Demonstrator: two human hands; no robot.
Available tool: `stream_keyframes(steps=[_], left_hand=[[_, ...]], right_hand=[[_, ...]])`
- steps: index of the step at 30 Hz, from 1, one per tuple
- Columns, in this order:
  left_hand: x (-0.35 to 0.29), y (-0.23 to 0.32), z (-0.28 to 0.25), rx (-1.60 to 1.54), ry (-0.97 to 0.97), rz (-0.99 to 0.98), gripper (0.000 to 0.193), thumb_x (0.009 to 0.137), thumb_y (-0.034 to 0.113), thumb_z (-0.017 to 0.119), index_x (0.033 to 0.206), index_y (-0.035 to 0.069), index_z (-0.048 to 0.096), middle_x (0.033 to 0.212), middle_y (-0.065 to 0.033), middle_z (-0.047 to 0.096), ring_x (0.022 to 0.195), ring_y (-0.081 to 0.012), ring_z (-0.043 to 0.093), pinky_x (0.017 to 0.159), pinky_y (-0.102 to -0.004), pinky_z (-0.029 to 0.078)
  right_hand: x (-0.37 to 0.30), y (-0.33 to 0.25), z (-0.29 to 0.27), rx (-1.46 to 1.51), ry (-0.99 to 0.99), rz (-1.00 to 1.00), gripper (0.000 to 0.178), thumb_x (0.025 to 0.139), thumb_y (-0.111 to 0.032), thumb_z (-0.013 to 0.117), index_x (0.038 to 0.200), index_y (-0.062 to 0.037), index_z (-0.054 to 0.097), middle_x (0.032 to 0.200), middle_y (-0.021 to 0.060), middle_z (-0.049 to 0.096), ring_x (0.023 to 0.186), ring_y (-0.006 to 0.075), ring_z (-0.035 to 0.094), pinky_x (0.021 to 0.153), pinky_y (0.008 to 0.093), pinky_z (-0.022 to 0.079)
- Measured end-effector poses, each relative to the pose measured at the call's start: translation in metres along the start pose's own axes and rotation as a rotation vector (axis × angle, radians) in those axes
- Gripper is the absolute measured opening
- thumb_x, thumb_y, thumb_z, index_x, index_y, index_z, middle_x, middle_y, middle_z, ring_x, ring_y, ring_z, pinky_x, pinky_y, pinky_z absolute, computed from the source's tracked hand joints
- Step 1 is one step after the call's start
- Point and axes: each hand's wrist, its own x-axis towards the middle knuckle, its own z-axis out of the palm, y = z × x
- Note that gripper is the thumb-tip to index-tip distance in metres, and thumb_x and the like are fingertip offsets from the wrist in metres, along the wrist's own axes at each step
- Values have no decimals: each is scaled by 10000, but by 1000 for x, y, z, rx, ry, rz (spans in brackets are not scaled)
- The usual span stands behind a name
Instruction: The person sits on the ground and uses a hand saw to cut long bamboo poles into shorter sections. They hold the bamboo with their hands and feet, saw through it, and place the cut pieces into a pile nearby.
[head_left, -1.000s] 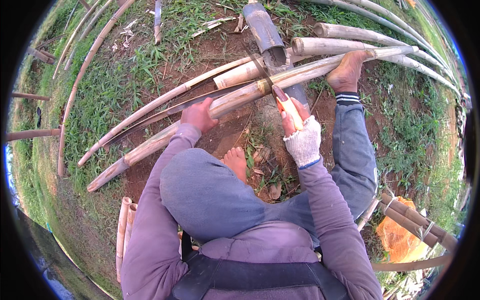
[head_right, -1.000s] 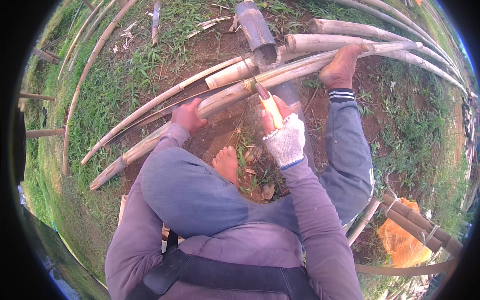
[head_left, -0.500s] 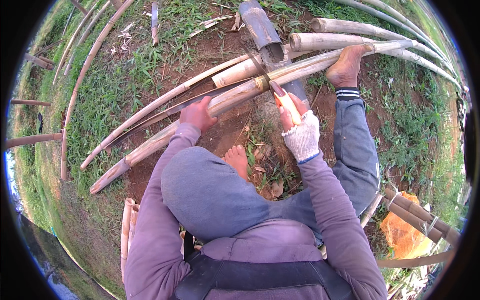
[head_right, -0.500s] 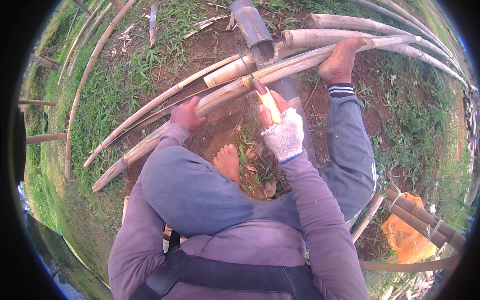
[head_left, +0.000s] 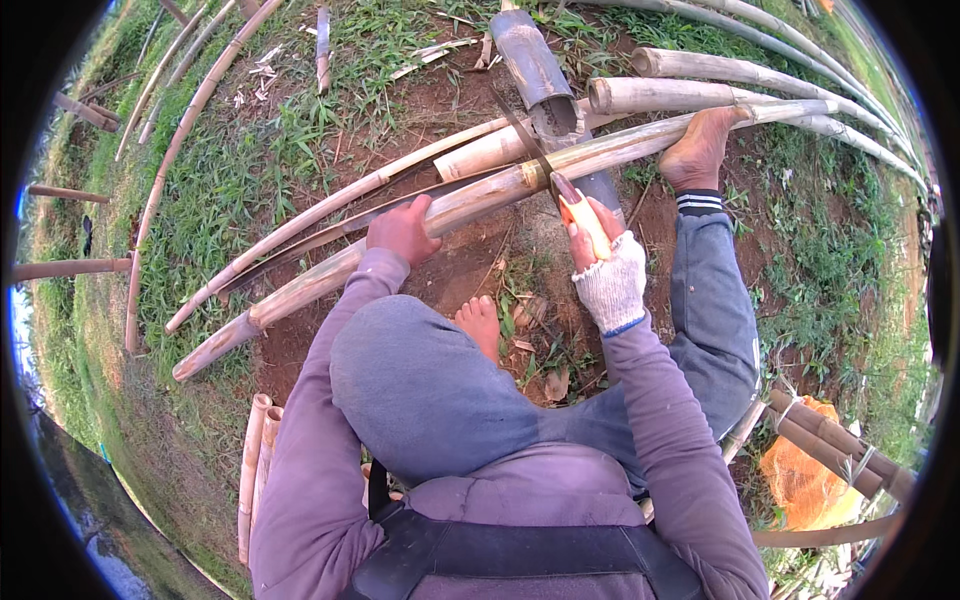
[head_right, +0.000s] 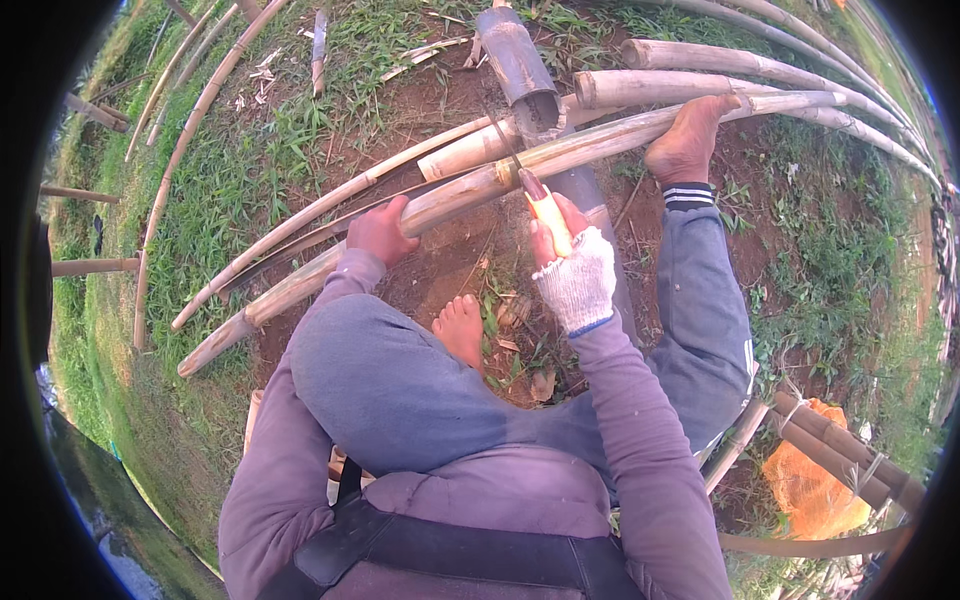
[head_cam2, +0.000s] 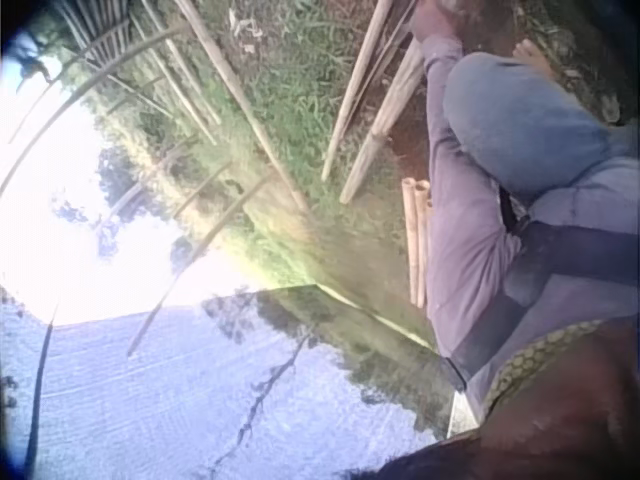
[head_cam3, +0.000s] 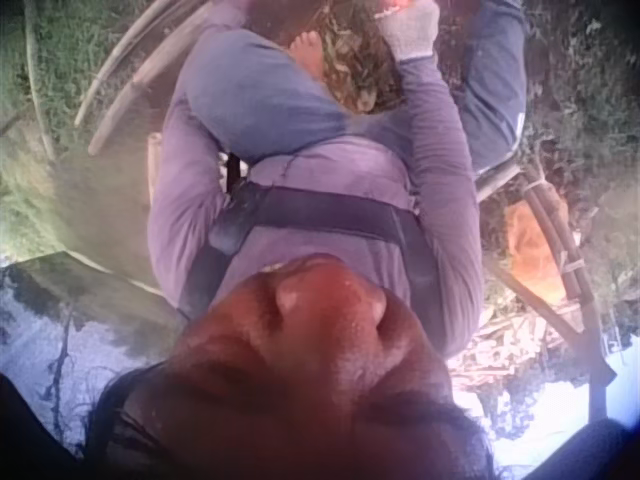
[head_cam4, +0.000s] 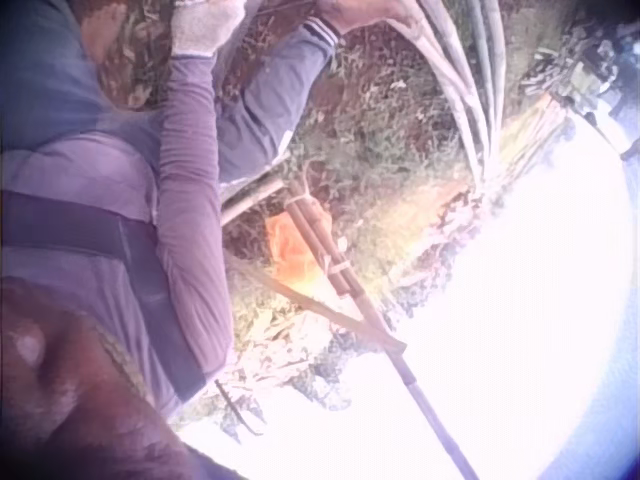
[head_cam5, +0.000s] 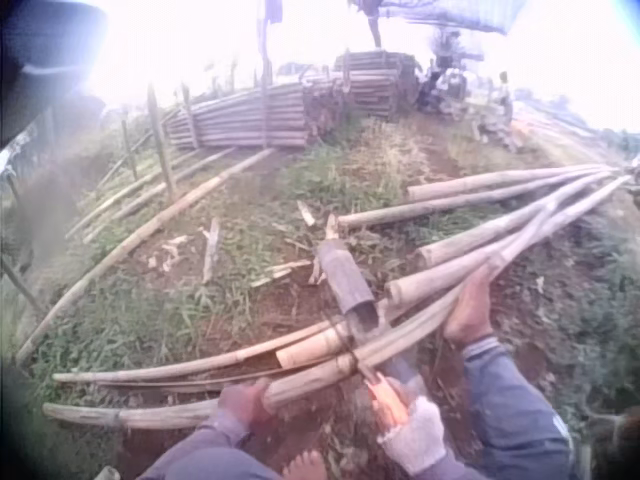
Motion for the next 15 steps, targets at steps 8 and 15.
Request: stream_keyframes(steps=[8, 15], left_hand=[[-6, -8, -7, -13, -84, -54, 637, 747, 382, 899, 1283, 187, 615, 1131, -175, 773, 1039, -405, 759, 887, -516, 611], [1, 3, -10, 9, -100, -55, 594, 769, 412, 893, 1242, 181, 618, 1096, -158, 780, 1022, -384, 765, 895, -514, 609]], right_hand=[[-49, 12, -33, -102, -44, -259, 437, 1080, -192, 672, 1425, 71, 620, 1252, 199, 773, 1130, 236, 755, 1010, 334, 572], [10, -65, -20, -793, -261, 391, 475, 1039, -243, 741, 1372, 85, 653, 1163, 208, 795, 1055, 254, 781, 907, 349, 606]])
